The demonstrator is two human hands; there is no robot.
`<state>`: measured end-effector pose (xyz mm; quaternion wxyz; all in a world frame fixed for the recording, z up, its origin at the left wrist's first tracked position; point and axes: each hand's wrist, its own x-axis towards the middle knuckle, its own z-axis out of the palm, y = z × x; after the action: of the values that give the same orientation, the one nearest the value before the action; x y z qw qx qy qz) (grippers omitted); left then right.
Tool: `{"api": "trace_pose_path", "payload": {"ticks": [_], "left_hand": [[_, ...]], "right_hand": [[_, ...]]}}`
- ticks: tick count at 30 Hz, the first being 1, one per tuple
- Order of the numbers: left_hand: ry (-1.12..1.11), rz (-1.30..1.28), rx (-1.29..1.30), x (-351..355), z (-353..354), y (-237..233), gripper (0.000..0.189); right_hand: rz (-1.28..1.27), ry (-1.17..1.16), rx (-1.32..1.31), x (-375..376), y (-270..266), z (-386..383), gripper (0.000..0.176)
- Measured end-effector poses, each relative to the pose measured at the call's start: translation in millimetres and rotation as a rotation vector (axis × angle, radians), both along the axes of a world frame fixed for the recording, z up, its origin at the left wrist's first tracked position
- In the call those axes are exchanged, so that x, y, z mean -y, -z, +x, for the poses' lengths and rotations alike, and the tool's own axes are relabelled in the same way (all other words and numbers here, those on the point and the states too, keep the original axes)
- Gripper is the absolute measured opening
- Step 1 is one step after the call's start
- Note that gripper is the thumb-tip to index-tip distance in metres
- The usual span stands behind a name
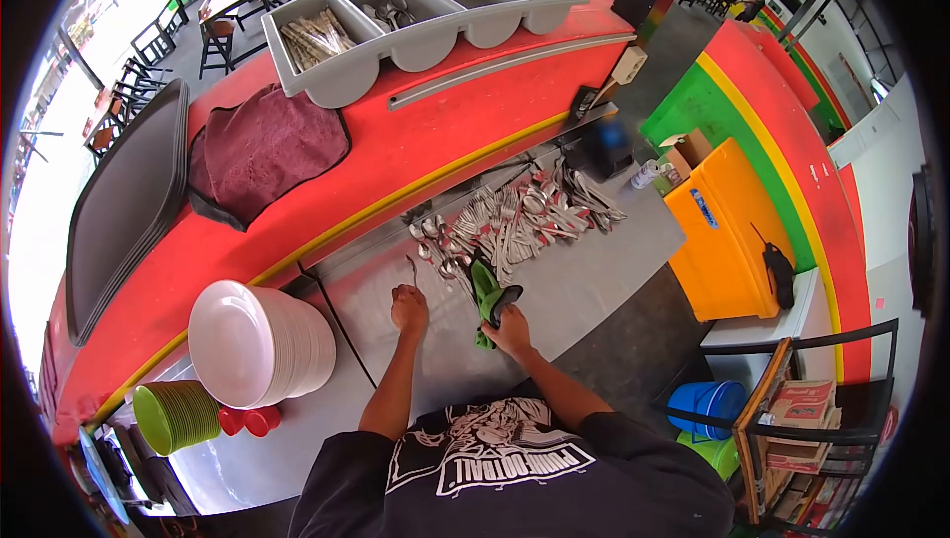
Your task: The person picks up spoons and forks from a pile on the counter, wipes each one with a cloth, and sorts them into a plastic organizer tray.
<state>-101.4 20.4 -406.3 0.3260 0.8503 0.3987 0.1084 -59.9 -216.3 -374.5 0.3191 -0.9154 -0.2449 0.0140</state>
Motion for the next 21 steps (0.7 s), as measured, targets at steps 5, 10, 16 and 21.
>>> {"api": "trace_pose_path", "payload": {"ticks": [5,10,16,21], "left_hand": [[0.065,-0.396,0.24,2,-24,6,0.008],[0.14,-0.655,0.471,31,-56,25,0.011],[0.279,-0.555,0.597,88,-75,-55,0.009],[0.215,-0.549,0.47,108,-81,-95,0.024]], "right_hand": [[0.066,0.061,-0.279,1,0,13,0.042],[0.649,-0.018,-0.489,-10,-41,26,0.049],[0.745,-0.205,-0.481,-42,-93,-2,0.049],[0.682,-0.205,-0.687,-39,-79,-14,0.034]]}}
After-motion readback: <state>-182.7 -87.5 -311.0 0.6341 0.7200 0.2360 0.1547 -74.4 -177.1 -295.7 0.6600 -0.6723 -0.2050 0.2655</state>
